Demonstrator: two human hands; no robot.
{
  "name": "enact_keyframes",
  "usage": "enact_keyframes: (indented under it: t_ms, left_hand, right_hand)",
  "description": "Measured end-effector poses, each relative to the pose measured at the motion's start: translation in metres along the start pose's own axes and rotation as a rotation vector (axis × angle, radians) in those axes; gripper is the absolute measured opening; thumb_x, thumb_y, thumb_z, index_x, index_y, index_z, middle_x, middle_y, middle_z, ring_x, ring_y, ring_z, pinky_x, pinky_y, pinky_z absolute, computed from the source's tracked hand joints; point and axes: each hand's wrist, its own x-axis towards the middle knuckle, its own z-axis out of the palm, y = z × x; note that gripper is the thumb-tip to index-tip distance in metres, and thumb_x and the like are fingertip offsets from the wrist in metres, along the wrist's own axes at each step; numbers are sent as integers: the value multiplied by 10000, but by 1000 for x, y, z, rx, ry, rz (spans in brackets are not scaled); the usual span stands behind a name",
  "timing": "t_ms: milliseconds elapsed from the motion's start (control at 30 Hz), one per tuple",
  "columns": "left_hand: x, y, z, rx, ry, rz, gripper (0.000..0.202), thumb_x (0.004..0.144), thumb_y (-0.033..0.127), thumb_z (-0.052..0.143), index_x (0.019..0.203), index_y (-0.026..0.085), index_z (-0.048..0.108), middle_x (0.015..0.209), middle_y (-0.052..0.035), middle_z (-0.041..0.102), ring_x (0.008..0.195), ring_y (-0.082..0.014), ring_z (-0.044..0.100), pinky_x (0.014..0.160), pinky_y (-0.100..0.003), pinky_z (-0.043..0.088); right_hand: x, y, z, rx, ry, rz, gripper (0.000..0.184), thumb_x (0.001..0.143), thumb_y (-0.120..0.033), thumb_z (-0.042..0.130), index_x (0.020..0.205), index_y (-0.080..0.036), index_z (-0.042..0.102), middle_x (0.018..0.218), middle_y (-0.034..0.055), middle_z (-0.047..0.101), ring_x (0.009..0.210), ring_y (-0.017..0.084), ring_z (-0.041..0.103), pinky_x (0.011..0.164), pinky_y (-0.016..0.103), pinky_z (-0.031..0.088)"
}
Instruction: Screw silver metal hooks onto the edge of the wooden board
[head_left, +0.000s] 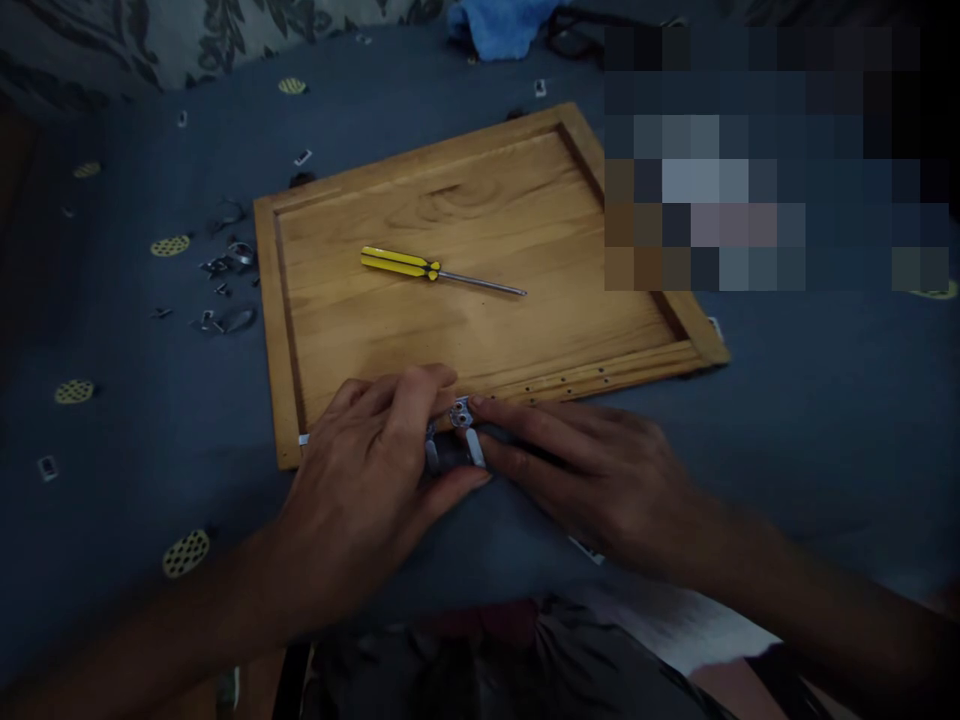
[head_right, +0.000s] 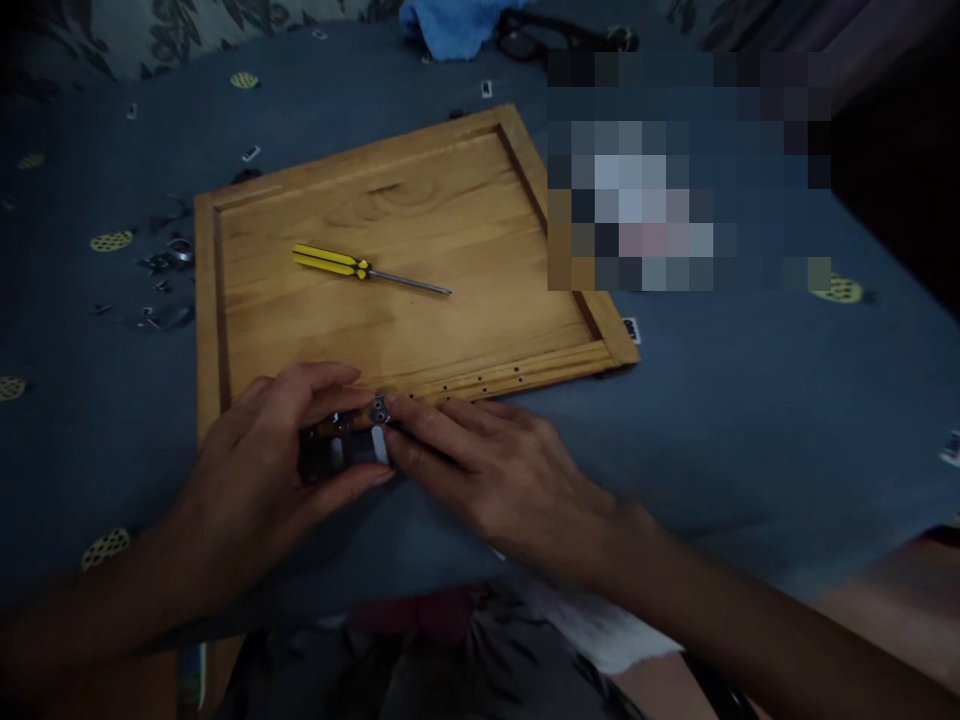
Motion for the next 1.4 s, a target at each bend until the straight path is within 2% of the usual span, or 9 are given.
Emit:
enact_keyframes:
  t_ms: [133, 333, 500, 667, 933, 1100, 1233, 1400]
  left_hand:
    - [1, 1, -3, -27, -21, -15, 550, 893, 375, 793, 1302, 248, 448, 1193, -41, 749, 1074, -247, 732, 941, -407, 587]
    - [1, 0, -4, -44, -34, -39, 516, 890, 377, 792, 1276, 257, 471, 1181, -44, 747, 1054, -256, 728, 918, -416, 585]
    - [0, 0, -4, -61, -33, -27, 522, 903, 362, 783, 1293, 240, 458, 1188, -56, 744, 1057, -255, 725, 937, -419, 571]
    - [1, 1, -4, -69, -45, -42, 494, 891, 352, 792, 1253, 259, 470, 1175, -44, 739, 1022, -261, 725, 882, -421, 581]
    - [-3, -3, -11, -162, -88, -97, 788, 803, 485, 864, 1414, 280, 411, 1337, -81, 673, 1229, -305, 674, 1016, -503, 585]
    - [-3, -5, -18, -181, -66, -135, 810, 796, 430, 875, 1444, 301, 405, 1309, -69, 681, 1243, -305, 669, 1054, -526, 572]
    - [-3, -6, -15, -115, -86, -90, 851, 766, 378, 900, 1446, 301, 395, 1303, -71, 679, 1235, -317, 662, 1018, -518, 582]
    - [-3, -8, -13, -65, -122, 1, 843, 782, 301, 884, 1450, 248, 374, 1321, -95, 679, 1199, -303, 664, 995, -486, 586]
  right_hand:
    - [0, 0, 1, 5, 13, 10, 249, 1072, -154, 459, 1189, -145, 679, 1325, 133, 742, 1075, 207, 763, 778, 298, 646]
    - [2, -1, 1, 29, -1, 5, 247, 1061, -132, 464, 1183, -120, 679, 1323, 170, 735, 1025, 230, 780, 737, 338, 671]
    - [2, 0, 0, 9, -15, 3, 266, 1066, -140, 460, 1214, -133, 680, 1333, 155, 734, 1028, 206, 775, 750, 316, 663]
    - [3, 0, 0, 8, -3, 5, 284, 1072, -140, 431, 1199, -144, 684, 1320, 145, 743, 973, 203, 780, 717, 318, 647]
    - [1, 0, 0, -5, -11, 0, 311, 1075, -137, 411, 1194, -150, 697, 1314, 144, 745, 961, 207, 780, 714, 336, 655]
    - [-1, 1, 1, 3, -4, 10, 303, 1056, -131, 450, 1211, -168, 707, 1363, 130, 723, 940, 213, 782, 717, 355, 664]
    - [0, 1, 2, 26, -14, 26, 314, 1033, -109, 484, 1240, -199, 701, 1385, 115, 711, 1011, 220, 780, 752, 355, 670]
    - [-1, 1, 4, 29, 2, -2, 274, 1051, -111, 465, 1245, -140, 655, 1364, 148, 718, 1012, 233, 787, 742, 363, 670]
